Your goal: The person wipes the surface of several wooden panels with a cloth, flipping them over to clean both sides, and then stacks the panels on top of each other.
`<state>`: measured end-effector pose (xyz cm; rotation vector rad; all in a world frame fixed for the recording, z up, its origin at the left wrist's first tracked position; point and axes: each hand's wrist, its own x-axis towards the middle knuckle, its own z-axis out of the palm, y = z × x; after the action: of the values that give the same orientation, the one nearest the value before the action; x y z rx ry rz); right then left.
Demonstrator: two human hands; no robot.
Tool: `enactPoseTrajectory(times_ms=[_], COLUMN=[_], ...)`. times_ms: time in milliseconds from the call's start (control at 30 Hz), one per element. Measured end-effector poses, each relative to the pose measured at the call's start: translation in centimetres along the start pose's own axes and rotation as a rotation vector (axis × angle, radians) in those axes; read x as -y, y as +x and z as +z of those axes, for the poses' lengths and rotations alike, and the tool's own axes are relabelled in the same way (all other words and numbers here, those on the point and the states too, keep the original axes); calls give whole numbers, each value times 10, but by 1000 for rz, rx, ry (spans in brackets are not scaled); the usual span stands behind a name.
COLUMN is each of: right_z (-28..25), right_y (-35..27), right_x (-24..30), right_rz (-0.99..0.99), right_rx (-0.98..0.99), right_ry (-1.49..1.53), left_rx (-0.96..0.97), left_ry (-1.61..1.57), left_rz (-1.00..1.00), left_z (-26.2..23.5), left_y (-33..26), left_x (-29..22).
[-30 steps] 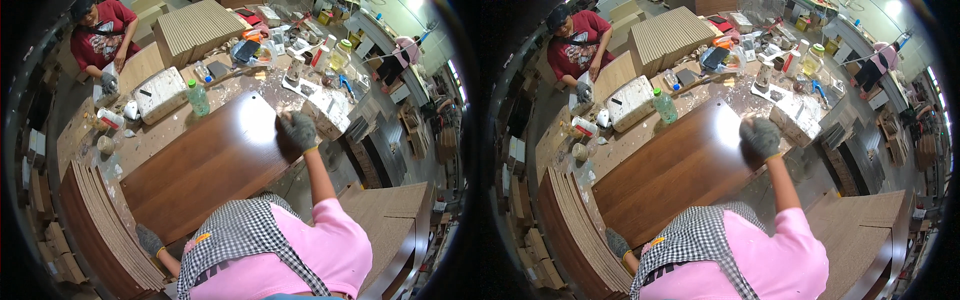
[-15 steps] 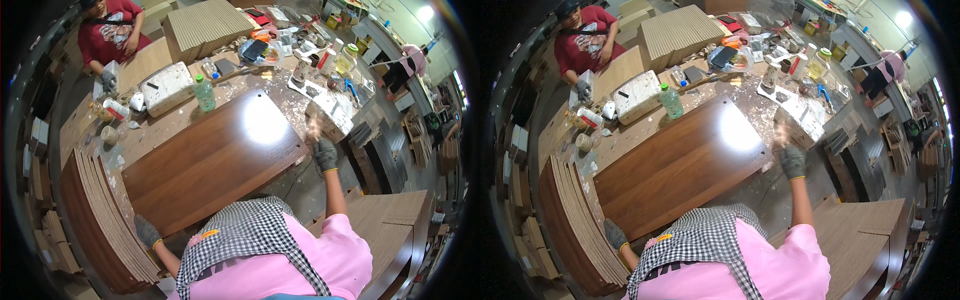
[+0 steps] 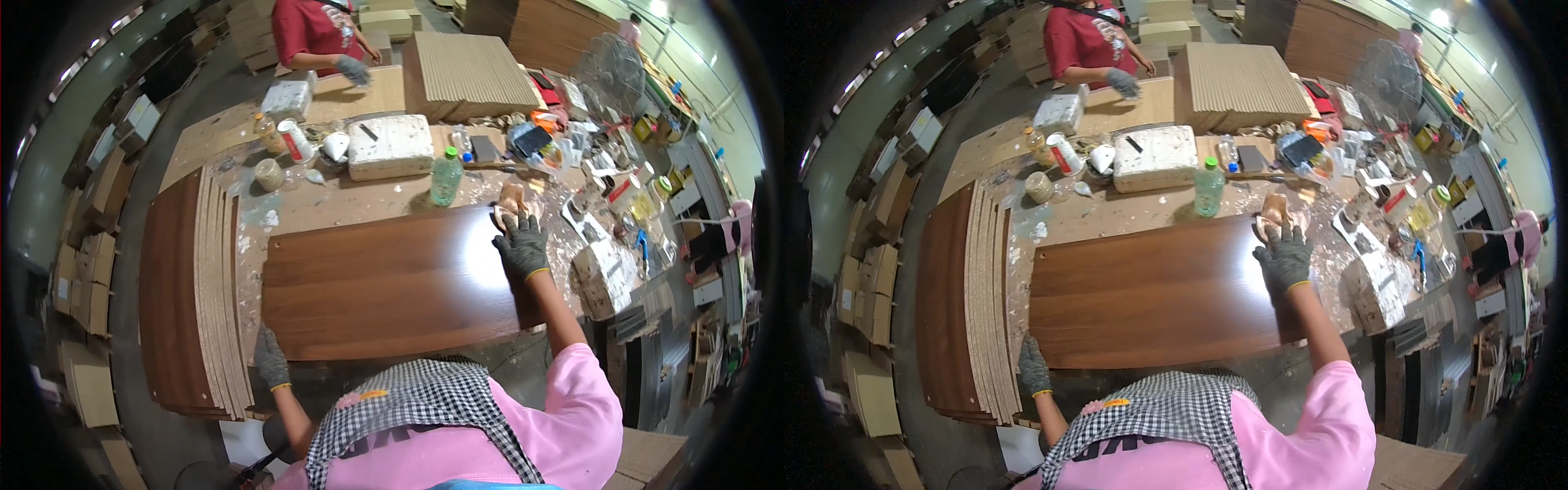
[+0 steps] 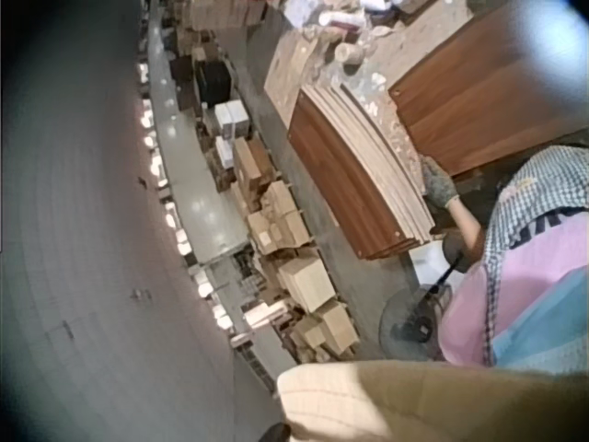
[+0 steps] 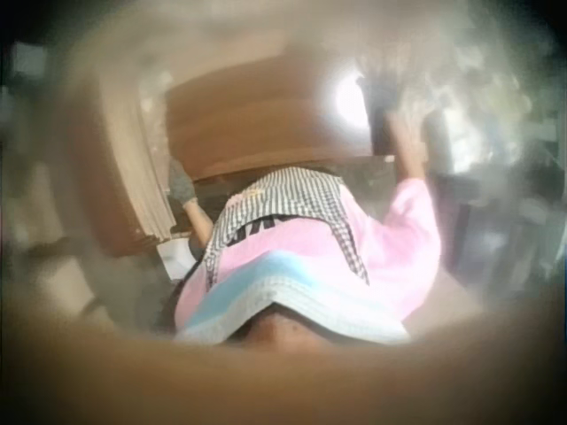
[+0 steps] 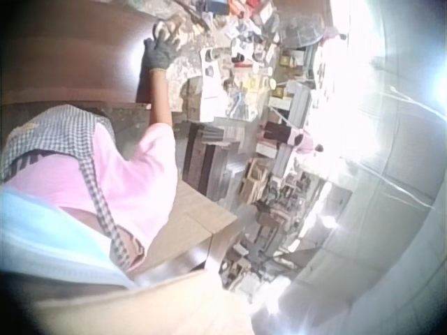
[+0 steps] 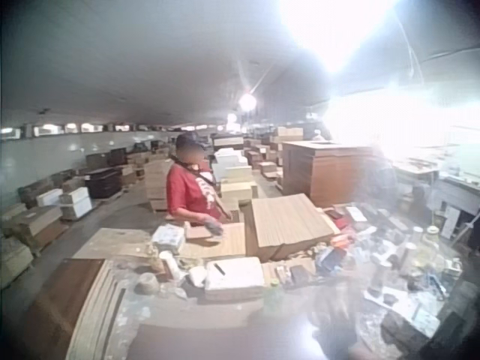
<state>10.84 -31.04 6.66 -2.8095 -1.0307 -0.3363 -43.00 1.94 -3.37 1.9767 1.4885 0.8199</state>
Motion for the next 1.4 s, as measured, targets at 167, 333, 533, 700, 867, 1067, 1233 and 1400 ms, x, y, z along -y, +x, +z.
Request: enactPoseTrajectory(times_ms=[167,333,533,700,867,1067,1233,1400], right_z=[36,61,38,-8,3,12,-2,35], right_y=[42,41,-35,-53,-80,-128,-126,-136], right_x=[150,363,431,276,28,-22,154,358], right_rz=[-238,-605,-1221,-892,-184,-3,-501,-1232], right_rx=[-17,58,27,300,54,114,162,-193], right_ry=[301,472,859,744,160,-440,263,146], left_rx=[51,74,-43,-125,54,244,422,556], left_ry=[20,310,763,-86,-188,-634,-544,-630], left_rz=[-78,-21,220,-188,11,-277,-430,-430], left_z=[-1,4,16,0,-18,-58,-55,-56], left_y=[-9,-5,-10,-13,10,42,66,82], left_x=[-2,9,43,-11,-23,-33,-40,-35])
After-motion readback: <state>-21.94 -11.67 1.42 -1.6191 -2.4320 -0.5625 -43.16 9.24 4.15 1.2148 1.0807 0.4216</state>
